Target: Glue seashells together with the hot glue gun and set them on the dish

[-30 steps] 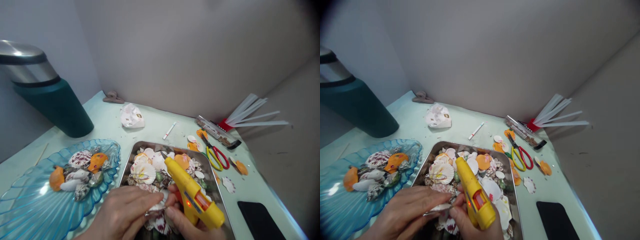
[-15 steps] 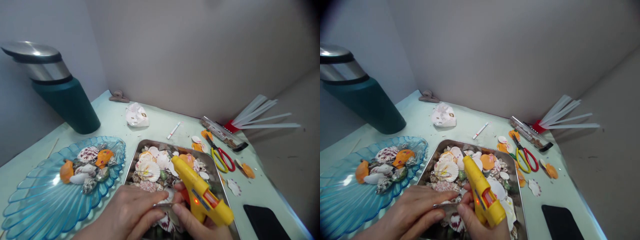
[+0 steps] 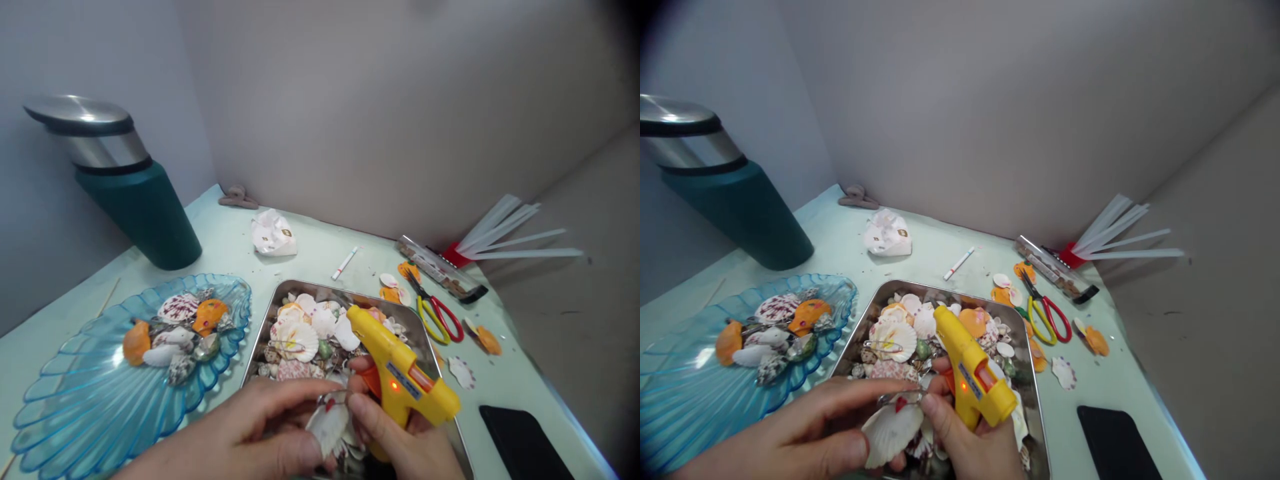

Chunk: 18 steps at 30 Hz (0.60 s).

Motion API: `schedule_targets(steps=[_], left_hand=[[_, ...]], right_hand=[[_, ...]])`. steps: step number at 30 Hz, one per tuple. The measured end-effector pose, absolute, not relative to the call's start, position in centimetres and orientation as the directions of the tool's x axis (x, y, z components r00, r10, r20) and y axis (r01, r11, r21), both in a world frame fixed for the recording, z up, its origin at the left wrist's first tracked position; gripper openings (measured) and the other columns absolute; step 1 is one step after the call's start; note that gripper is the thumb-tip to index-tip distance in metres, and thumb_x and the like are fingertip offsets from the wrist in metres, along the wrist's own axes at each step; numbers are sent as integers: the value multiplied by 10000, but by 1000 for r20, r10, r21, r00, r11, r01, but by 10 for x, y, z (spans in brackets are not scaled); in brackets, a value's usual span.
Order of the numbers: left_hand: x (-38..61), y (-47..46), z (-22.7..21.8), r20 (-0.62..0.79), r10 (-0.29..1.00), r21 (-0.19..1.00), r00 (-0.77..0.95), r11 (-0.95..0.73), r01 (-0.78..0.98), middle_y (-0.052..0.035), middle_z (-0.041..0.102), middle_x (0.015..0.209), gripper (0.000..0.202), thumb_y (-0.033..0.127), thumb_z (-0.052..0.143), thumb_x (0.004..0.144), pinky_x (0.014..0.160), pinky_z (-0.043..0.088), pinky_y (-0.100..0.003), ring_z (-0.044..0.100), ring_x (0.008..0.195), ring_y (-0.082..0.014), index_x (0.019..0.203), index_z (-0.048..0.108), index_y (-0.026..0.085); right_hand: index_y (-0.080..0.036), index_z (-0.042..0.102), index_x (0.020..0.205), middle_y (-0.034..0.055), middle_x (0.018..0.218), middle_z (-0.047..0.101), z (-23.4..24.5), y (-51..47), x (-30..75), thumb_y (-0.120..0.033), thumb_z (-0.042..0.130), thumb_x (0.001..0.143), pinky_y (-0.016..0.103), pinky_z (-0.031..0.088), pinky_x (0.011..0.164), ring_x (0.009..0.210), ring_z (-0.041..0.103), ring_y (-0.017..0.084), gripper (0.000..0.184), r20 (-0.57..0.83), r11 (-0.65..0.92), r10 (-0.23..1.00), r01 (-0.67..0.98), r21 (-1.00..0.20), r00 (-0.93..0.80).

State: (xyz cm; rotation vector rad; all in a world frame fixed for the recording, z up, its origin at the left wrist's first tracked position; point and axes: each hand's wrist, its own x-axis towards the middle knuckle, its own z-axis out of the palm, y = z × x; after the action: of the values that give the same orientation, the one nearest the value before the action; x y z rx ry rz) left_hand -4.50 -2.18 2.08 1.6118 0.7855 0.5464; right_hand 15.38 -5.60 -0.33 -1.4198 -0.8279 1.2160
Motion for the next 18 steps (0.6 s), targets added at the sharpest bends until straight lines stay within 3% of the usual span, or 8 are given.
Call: schedule_targets(steps=[3, 6, 13, 18], left_hand=[[-38, -22, 20, -155, 694, 985, 703, 163, 56, -32, 663, 1152, 459, 284, 612, 820, 856, 523, -324, 622, 1051, -194, 1267, 535, 360], [-35, -23, 19, -180, 691, 972, 700, 235, 18, -40, 664, 1122, 550, 230, 684, 755, 874, 509, -338, 620, 1032, -196, 1271, 525, 335], [-33, -27, 15, -262, 740, 964, 619, 167, 208, -41, 605, 1233, 781, 117, 744, 634, 873, 503, -320, 601, 1019, -190, 1326, 457, 337], [-30, -26, 15, -248, 811, 929, 530, 43, 369, -20, 659, 1112, 840, 157, 818, 528, 796, 527, -298, 623, 882, -182, 1291, 509, 326]], right_hand=[[-180, 709, 948, 21, 668, 662, 0, -56, 152, -417, 820, 575, 249, 479, 479, 509, 560, 138, 456, -288, -258, 920, -145, -955, 265], [-172, 707, 922, 23, 682, 662, 1, -57, 151, -413, 814, 582, 246, 480, 482, 526, 573, 143, 431, -279, -246, 921, -149, -958, 272], [-171, 684, 914, 13, 662, 658, 2, -57, 149, -396, 816, 585, 248, 493, 509, 555, 596, 153, 420, -262, -221, 924, -170, -960, 280], [-171, 662, 912, 20, 689, 667, 3, -57, 149, -381, 806, 612, 238, 469, 485, 551, 583, 143, 393, -242, -182, 927, -221, -958, 285]])
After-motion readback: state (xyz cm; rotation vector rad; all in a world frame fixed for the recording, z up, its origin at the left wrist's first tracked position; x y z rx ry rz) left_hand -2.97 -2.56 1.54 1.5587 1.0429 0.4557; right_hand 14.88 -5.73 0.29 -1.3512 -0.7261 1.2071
